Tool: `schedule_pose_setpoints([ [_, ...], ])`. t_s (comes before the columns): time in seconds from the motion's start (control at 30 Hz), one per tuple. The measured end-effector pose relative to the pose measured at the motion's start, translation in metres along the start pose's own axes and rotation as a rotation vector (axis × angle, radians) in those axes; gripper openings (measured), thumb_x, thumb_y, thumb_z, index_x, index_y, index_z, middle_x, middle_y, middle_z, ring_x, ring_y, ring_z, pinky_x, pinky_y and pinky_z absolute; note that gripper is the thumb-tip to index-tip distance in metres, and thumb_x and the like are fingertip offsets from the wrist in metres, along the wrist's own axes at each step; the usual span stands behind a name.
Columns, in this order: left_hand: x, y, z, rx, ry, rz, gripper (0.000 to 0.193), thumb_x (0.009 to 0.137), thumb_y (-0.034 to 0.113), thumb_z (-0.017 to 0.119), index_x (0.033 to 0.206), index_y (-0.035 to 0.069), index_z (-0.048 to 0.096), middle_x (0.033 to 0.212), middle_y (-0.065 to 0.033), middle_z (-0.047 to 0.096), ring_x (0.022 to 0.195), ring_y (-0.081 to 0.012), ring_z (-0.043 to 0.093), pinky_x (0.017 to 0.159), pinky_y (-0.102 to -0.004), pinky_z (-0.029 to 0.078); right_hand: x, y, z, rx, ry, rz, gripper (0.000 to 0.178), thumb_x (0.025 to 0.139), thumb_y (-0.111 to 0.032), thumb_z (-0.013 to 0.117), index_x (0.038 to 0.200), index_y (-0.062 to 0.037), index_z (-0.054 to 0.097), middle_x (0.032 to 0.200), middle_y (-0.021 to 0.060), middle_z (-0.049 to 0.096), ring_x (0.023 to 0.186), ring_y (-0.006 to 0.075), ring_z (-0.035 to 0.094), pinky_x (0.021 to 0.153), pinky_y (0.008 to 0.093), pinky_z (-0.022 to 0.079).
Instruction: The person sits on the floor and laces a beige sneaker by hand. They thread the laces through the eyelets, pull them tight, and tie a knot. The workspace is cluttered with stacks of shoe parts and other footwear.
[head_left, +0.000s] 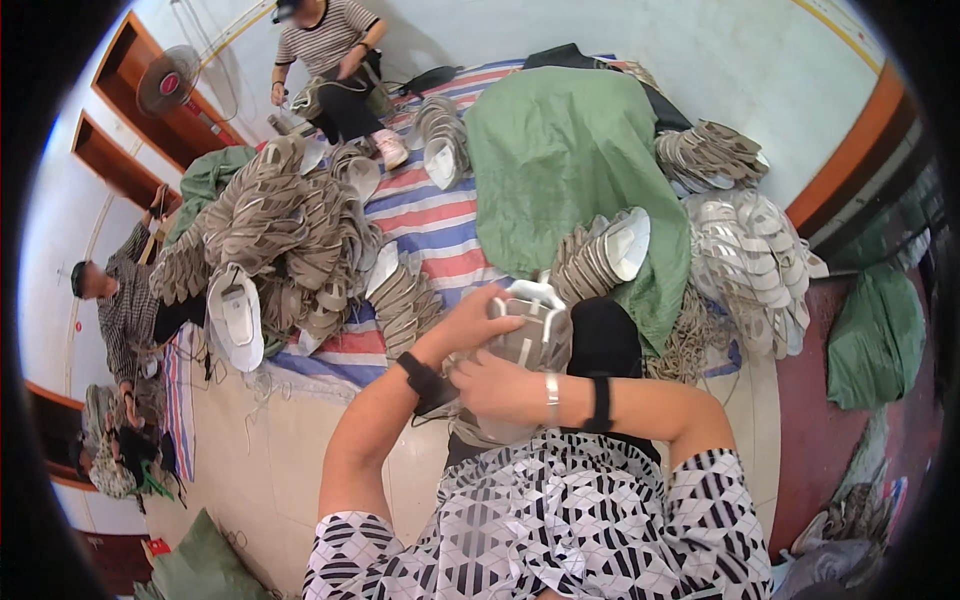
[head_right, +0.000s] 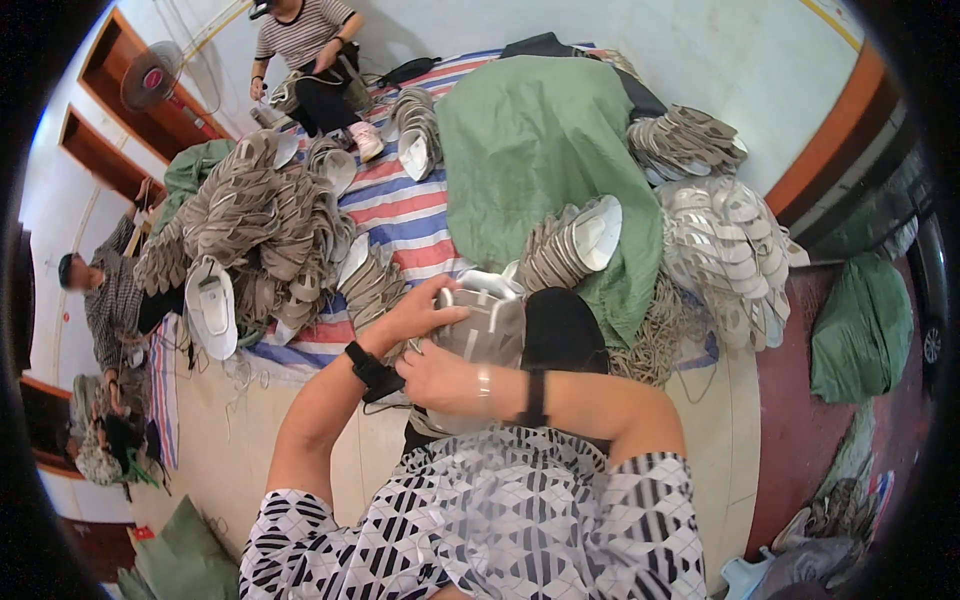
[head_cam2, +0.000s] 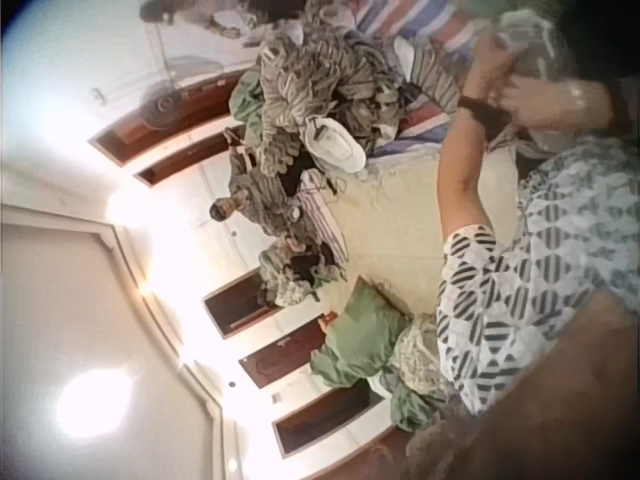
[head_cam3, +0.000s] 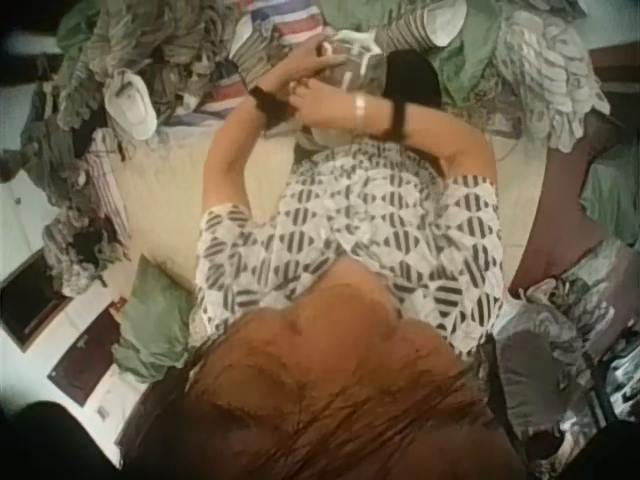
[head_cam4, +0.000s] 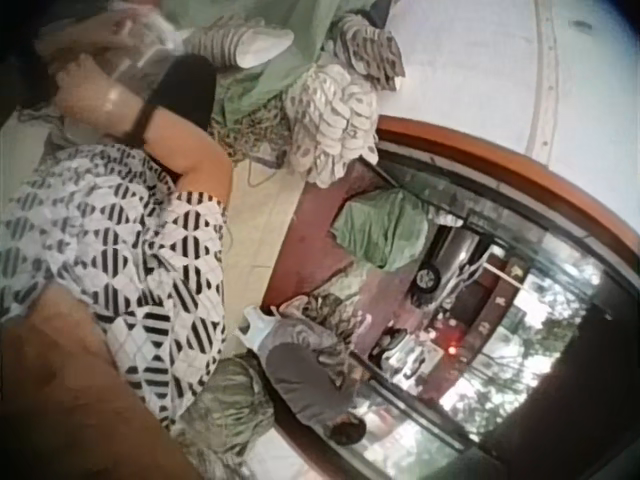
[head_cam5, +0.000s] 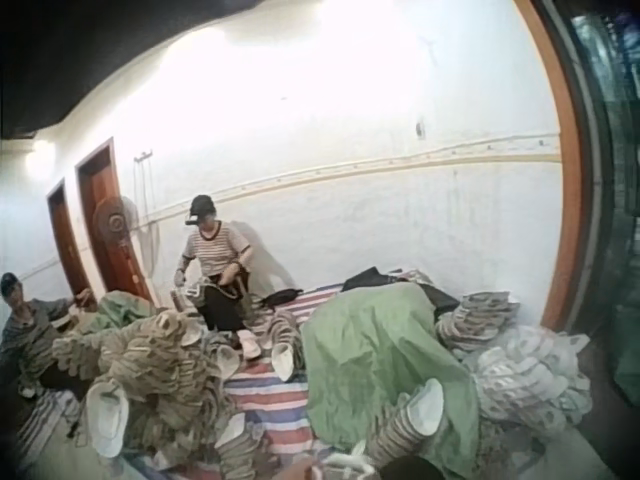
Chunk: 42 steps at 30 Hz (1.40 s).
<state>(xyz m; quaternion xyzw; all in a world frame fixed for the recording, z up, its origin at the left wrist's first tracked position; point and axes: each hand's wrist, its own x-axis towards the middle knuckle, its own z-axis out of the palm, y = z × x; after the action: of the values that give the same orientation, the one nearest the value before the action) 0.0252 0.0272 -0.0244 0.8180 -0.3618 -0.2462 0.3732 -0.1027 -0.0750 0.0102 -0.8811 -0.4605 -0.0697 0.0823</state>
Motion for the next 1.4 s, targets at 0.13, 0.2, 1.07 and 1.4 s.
schedule_pose_setpoints([
  [0.13, -0.015, -0.001, 0.013, -0.189, 0.215, -0.243, 0.042, 0.074, 0.032, 0.072, 0.098, 0.001, 0.055, 0.086, -0.0098, 0.060, 0.075, -0.0151, 0.056, 0.067, -0.0320, 0.046, -0.059, 0.029, -0.052, 0.207, 0.207, 0.263, 0.024, 0.074, -0.016, 0.059, 0.098, -0.0094, 0.060, 0.096, 0.0120, 0.061, 0.093, 0.0290, 0.059, 0.080, 0.0386, 0.045],
  [0.2, -0.013, 0.018, 0.022, -0.136, 0.301, -0.225, 0.040, 0.073, 0.035, 0.070, 0.096, 0.004, 0.057, 0.087, -0.0110, 0.061, 0.076, -0.0193, 0.058, 0.067, -0.0338, 0.046, -0.076, 0.057, -0.042, 0.154, 0.567, 0.657, 0.021, 0.082, -0.022, 0.057, 0.098, -0.0085, 0.059, 0.096, 0.0132, 0.062, 0.091, 0.0319, 0.059, 0.079, 0.0402, 0.045],
  [1.07, 0.001, 0.027, 0.080, 0.027, 0.329, -0.120, 0.033, 0.080, 0.013, 0.049, 0.110, -0.001, 0.049, 0.102, -0.0229, 0.056, 0.100, -0.0373, 0.053, 0.089, -0.0386, 0.041, -0.141, 0.069, 0.012, 0.201, 0.101, 0.739, 0.043, 0.078, -0.034, 0.066, 0.115, -0.0143, 0.058, 0.112, 0.0056, 0.060, 0.118, 0.0252, 0.047, 0.102, 0.0555, 0.025],
  [1.4, -0.031, 0.068, 0.076, 0.407, 0.514, 0.342, 0.052, 0.080, 0.014, 0.062, 0.127, 0.001, 0.043, 0.123, -0.0225, 0.050, 0.109, -0.0352, 0.051, 0.095, -0.0378, 0.038, -0.170, 0.003, -0.013, 0.315, -0.001, 0.574, 0.017, 0.074, -0.027, 0.067, 0.078, -0.0100, 0.065, 0.084, 0.0023, 0.058, 0.092, 0.0213, 0.052, 0.074, 0.0354, 0.042],
])
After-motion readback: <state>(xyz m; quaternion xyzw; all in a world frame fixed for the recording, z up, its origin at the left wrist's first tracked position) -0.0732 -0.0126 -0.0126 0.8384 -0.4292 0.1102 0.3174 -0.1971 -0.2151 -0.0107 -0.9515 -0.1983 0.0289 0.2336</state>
